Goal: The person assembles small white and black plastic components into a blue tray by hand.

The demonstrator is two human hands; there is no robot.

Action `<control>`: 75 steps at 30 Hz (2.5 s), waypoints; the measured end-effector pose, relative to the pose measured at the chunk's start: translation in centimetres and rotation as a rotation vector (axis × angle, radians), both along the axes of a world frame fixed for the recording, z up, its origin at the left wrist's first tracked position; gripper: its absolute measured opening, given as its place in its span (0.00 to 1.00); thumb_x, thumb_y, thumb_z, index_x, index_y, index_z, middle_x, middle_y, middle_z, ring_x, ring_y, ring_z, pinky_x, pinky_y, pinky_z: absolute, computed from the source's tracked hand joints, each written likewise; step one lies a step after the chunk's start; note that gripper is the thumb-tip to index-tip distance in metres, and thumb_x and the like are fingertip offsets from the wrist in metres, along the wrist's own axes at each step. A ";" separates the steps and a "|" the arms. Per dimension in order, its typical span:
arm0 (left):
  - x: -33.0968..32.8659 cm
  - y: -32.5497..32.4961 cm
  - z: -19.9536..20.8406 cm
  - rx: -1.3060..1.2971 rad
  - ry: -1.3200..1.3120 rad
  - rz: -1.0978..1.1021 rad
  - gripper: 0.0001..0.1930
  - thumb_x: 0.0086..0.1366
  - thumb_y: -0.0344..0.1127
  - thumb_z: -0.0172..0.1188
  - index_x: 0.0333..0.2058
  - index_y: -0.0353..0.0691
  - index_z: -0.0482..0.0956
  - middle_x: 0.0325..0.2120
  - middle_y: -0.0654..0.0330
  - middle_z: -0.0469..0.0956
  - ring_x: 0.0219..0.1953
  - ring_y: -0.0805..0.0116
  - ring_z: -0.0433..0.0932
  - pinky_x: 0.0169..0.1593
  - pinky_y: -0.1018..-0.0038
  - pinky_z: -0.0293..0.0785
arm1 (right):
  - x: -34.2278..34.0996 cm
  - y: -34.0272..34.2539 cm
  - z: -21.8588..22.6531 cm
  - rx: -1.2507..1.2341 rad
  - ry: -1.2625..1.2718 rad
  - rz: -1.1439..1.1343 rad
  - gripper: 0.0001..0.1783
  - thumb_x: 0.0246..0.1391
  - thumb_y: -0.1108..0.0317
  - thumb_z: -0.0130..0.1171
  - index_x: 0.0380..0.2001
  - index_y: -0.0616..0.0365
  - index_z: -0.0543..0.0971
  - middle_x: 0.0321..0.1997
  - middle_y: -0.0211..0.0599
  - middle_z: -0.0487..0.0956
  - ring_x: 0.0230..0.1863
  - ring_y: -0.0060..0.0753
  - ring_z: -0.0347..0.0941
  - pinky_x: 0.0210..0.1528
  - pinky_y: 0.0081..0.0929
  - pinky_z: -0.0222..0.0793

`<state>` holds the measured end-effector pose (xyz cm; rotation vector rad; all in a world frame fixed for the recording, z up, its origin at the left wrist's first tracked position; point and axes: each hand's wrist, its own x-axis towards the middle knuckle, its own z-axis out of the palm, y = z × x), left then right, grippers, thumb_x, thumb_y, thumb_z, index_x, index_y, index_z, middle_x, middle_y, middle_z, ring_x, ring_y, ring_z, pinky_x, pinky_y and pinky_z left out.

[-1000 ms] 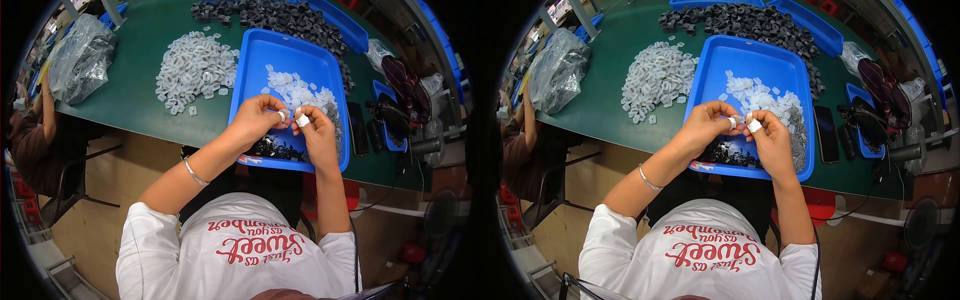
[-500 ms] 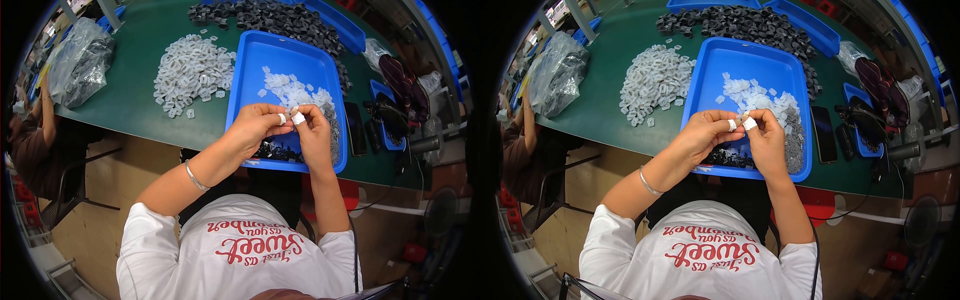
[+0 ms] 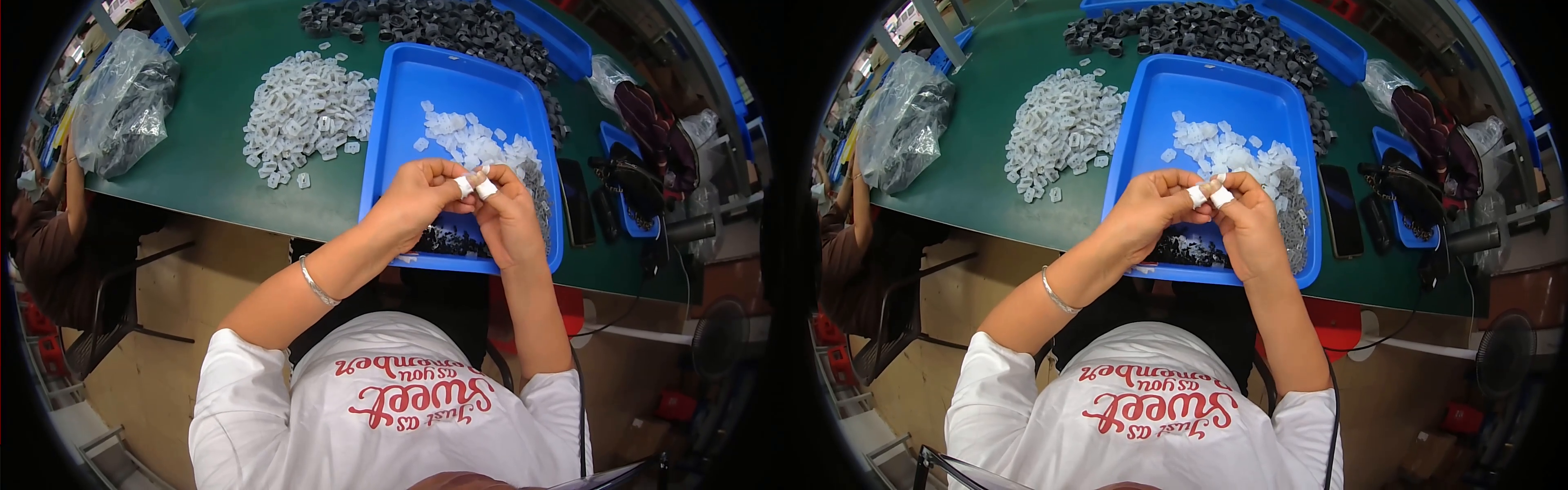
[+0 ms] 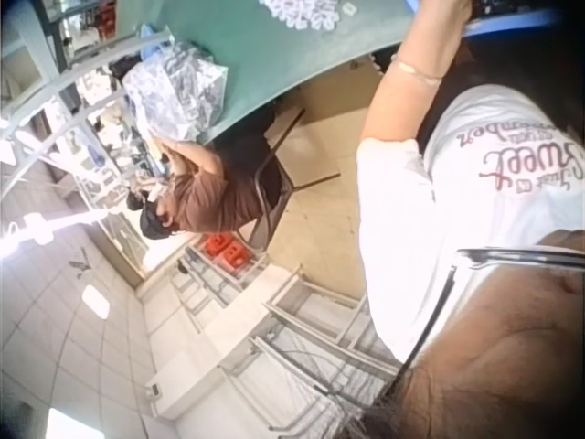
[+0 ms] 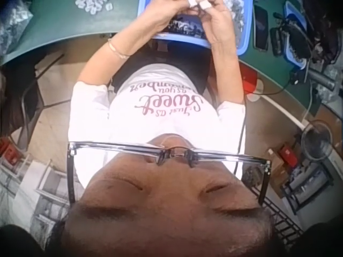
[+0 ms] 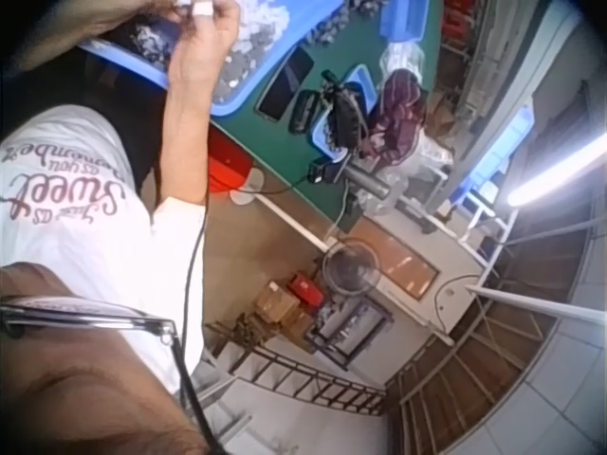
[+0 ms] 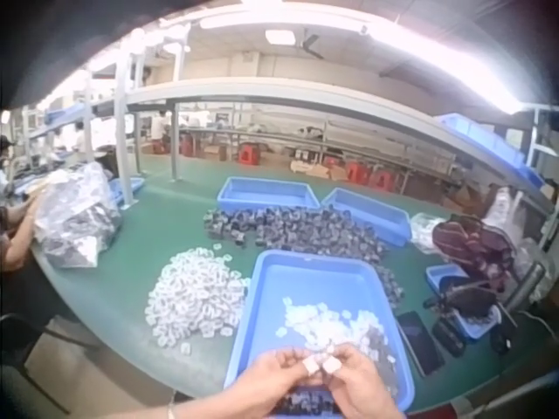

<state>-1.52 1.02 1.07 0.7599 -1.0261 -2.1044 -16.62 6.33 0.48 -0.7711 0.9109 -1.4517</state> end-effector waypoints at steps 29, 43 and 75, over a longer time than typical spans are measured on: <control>1.9 -1.3 -0.8 -0.083 -0.088 0.059 0.12 0.63 0.24 0.55 0.45 0.28 0.74 0.36 0.56 0.78 0.35 0.72 0.79 0.42 0.79 0.78 | 0.0 0.5 2.0 -0.117 1.615 -0.076 0.07 0.51 0.70 0.58 0.33 0.58 0.80 0.32 0.41 0.79 0.31 0.47 0.77 0.35 0.39 0.71; 2.0 -1.4 -0.8 -0.088 -0.097 0.080 0.12 0.62 0.25 0.54 0.44 0.29 0.73 0.34 0.55 0.79 0.34 0.72 0.79 0.39 0.79 0.77 | -1.4 0.6 2.6 -0.083 1.567 -0.138 0.07 0.52 0.71 0.57 0.33 0.59 0.81 0.34 0.42 0.80 0.34 0.48 0.77 0.38 0.37 0.71; 1.8 -1.3 -0.7 -0.101 -0.138 0.049 0.12 0.58 0.20 0.55 0.43 0.28 0.73 0.35 0.56 0.77 0.37 0.69 0.80 0.41 0.78 0.78 | -1.3 0.4 1.3 -0.268 1.347 -0.040 0.09 0.50 0.81 0.53 0.37 0.65 0.73 0.32 0.44 0.75 0.34 0.38 0.76 0.38 0.30 0.72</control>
